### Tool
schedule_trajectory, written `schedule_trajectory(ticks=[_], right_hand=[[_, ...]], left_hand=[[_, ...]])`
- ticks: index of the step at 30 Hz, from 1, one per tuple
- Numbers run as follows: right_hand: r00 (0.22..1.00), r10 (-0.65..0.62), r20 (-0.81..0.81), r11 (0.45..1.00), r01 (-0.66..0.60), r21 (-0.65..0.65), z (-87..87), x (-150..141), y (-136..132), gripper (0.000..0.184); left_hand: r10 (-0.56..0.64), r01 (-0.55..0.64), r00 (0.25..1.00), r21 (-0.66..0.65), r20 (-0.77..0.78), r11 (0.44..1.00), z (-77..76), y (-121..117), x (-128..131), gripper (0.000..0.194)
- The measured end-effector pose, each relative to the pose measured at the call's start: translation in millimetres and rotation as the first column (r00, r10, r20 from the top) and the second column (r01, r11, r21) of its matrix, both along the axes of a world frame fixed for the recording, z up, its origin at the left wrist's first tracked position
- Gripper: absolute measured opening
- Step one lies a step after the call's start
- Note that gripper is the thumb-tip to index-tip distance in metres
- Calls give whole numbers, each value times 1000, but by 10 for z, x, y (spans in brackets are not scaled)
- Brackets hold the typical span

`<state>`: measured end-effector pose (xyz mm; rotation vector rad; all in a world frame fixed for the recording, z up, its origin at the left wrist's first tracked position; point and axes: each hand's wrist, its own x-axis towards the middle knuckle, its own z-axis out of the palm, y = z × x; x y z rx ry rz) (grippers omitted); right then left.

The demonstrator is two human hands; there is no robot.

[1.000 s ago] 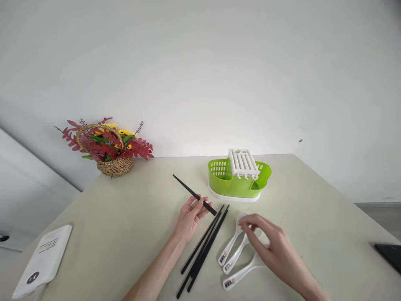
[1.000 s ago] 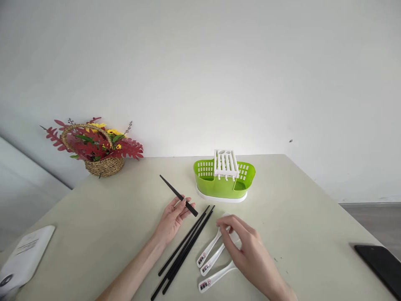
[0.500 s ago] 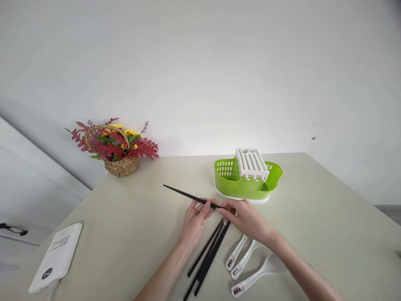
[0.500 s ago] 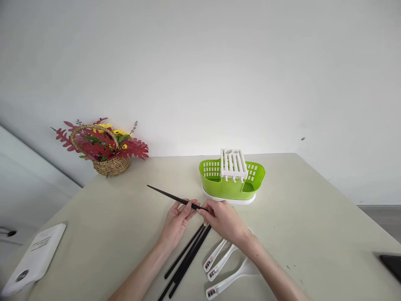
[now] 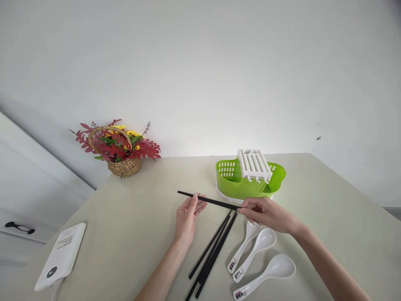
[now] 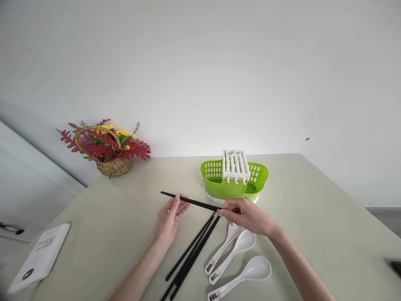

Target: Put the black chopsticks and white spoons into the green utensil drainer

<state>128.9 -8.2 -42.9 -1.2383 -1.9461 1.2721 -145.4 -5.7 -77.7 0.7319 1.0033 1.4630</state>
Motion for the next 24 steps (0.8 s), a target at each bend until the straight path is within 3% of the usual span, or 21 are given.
schedule_trajectory(ticks=[9,24], right_hand=[[992,-26,-120,995,14,-101,-121,141,-4,49],[994,-41,-103,998,37,-44,-260,128,12,54]], left_hand=[[-19,17,1000,-70,-20,997,-15,-19,3,44],[-12,10,1000,-96,-24,995,16,-40,14,44]])
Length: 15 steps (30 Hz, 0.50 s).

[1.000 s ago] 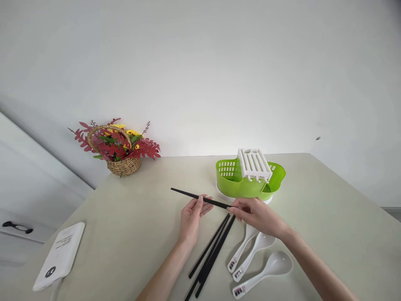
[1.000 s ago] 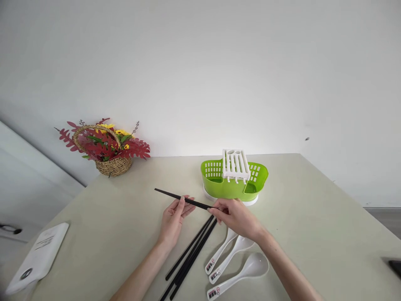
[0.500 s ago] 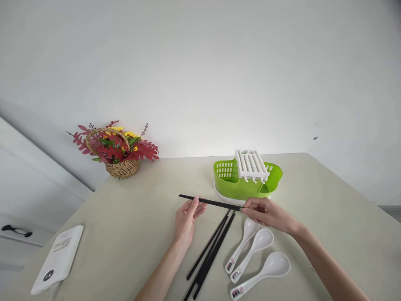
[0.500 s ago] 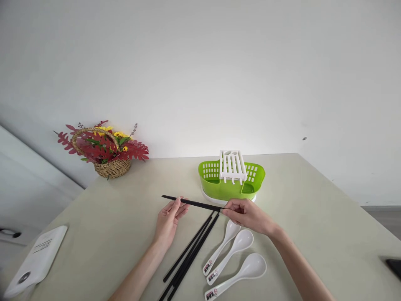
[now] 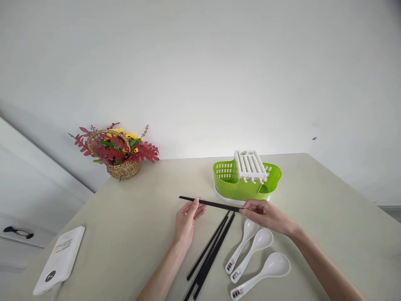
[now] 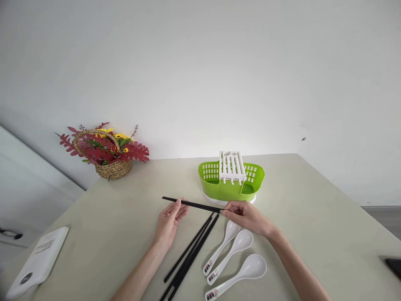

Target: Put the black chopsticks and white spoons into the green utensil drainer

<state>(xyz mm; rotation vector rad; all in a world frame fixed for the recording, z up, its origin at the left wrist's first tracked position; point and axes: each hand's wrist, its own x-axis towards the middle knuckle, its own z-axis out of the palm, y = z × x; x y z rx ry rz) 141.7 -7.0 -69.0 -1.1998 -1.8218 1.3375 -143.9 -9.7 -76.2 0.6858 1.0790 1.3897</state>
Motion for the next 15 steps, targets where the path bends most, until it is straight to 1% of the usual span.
schedule_trajectory(ticks=[7,15], right_hand=[[1000,-10,-23,1000,10,11,-57,1,18,52],[1000,-26,-17,999,26,31,-55,5,15,53]], left_hand=[[6,-6,1000,1,3,1000,4,1,6,44],[3,-3,1000,10,0,1000,-18,-7,-3,46]])
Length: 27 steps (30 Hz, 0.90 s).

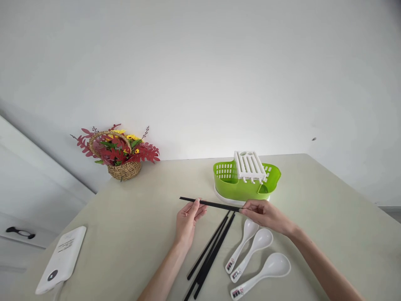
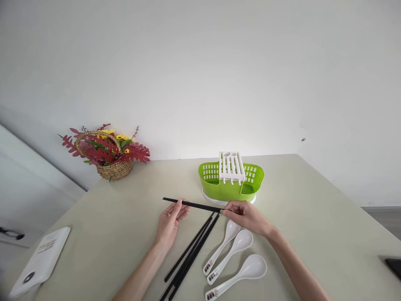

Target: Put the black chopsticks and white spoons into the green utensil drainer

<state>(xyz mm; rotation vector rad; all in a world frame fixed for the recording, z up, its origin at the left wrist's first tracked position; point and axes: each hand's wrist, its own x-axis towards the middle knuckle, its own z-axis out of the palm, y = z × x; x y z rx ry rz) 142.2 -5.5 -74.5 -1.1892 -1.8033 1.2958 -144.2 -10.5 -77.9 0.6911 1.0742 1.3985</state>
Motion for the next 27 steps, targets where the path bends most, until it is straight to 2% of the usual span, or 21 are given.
schedule_trajectory(ticks=[12,19,27], right_hand=[[1000,0,-20,1000,0,1,-18,-9,4,49],[999,19,-48,996,-23,-81,17,-8,-31,50],[998,4,-55,998,-7,-56,-62,1,0,50]], left_hand=[[-8,8,1000,18,2,1000,-28,-2,-13,44],[-14,14,1000,28,-6,1000,-43,-1,-13,42],[-10,10,1000,18,-17,1000,-27,-8,-3,43]])
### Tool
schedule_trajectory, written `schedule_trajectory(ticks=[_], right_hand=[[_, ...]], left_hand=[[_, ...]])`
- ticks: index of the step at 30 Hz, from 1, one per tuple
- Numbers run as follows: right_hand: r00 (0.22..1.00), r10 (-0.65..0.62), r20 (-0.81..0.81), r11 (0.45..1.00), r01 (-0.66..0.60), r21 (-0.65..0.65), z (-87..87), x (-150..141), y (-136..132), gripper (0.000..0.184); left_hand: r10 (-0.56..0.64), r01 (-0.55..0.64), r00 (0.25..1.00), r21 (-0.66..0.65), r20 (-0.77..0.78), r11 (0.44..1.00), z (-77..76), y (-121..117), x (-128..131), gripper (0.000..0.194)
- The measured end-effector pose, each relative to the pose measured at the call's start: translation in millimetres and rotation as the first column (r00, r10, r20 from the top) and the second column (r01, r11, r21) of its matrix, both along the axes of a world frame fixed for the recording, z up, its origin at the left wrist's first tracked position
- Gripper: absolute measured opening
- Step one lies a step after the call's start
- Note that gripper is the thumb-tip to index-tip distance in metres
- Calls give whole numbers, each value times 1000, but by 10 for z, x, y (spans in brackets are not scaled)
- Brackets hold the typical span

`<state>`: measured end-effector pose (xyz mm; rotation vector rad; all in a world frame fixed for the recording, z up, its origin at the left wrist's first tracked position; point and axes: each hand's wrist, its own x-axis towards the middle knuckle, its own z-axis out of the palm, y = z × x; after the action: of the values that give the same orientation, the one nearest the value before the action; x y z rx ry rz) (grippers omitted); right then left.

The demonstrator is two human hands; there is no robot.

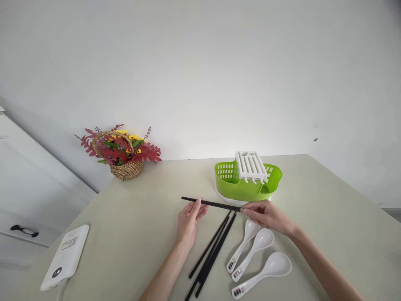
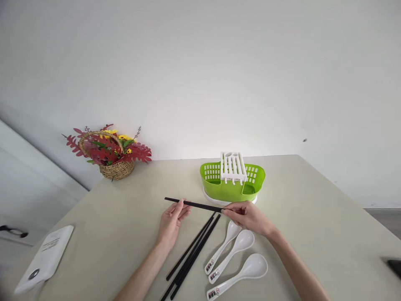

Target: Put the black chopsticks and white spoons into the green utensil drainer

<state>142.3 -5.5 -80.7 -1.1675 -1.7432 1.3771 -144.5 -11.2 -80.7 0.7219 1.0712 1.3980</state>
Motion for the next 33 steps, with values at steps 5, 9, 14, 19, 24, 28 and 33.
schedule_trajectory(ticks=[5,9,14,19,24,28,33], right_hand=[[993,-42,-108,999,41,-7,-43,1,13,48],[956,-66,-287,997,72,11,-70,48,39,44],[878,-38,-477,999,24,-36,-189,151,105,33],[736,15,-677,990,-105,-92,-357,207,128,37],[609,46,-791,977,-191,-90,-456,242,94,46],[481,22,-877,981,-177,-73,-504,307,80,50],[374,17,-927,985,-165,-49,-535,346,84,49]], left_hand=[[41,-41,998,-4,48,999,37,22,25,41],[119,-121,991,24,68,992,174,57,-81,42],[251,-263,963,146,96,954,571,183,-344,45],[398,-338,916,430,-55,837,1204,371,-323,37],[398,-87,851,654,-343,751,1620,529,68,34],[374,212,722,701,-582,681,1619,747,396,31],[311,453,540,582,-782,675,1503,1114,667,31]])
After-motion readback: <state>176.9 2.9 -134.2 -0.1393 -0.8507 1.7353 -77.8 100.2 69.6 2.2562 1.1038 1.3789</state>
